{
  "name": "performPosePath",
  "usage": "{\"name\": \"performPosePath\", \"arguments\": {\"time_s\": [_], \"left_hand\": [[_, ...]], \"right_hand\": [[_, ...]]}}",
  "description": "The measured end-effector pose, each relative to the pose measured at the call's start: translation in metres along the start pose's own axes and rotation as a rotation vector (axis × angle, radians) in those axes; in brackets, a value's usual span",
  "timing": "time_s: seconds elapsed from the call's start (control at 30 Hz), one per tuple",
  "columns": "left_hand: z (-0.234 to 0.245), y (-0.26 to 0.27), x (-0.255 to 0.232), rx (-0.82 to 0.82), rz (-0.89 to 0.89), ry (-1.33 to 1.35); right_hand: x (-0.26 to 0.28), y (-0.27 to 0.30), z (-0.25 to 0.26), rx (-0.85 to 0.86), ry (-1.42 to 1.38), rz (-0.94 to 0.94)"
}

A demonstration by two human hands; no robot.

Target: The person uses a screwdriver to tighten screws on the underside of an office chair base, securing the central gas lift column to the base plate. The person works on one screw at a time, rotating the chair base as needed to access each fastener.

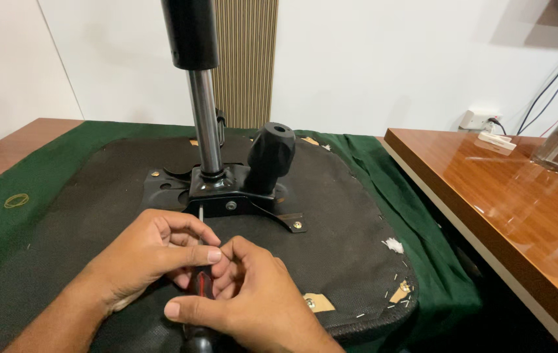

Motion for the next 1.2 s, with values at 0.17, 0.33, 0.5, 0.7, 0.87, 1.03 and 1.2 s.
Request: {"name": "performPosePath", "arguments": {"time_s": [0.17, 0.33, 0.5, 0.7, 0.87, 1.03, 1.2], "left_hand": [[0.002, 0.001, -0.005, -0.037, -0.037, -0.089], [-0.002, 0.001, -0.006, -0.023, -0.036, -0.091], [-0.007, 0.003, -0.004, 0.067, -0.047, -0.048], [-0.007, 0.004, 0.003, 0.164, -0.032, 0.036], [-0.008, 0.003, 0.004, 0.159, -0.055, -0.003], [-0.002, 0.003, -0.001, 0.044, -0.083, -0.082], [-0.002, 0.010, -0.010, -0.042, -0.148, -0.217]], "right_hand": [[0.004, 0.003, 0.002, -0.037, 0.283, -0.033], [0.013, 0.000, 0.003, -0.007, 0.319, 0.013], [0.004, 0.002, 0.006, -0.023, 0.239, -0.055], [-0.006, -0.003, -0.001, 0.069, 0.019, -0.113], [-0.002, -0.001, -0.005, 0.157, -0.133, -0.065], [0.004, 0.000, 0.002, 0.086, 0.077, -0.078], [0.016, 0.010, -0.003, 0.025, 0.249, -0.015]]}}
Point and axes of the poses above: each hand's wrist, its own y-axis away from the middle knuckle, its own z-axis out of the back of the hand, x = y × z, the point moved 10 cm from there along -y, towards the middle knuckle, and after that the axes turned 5 degrees about y, right-handed, at the moved point
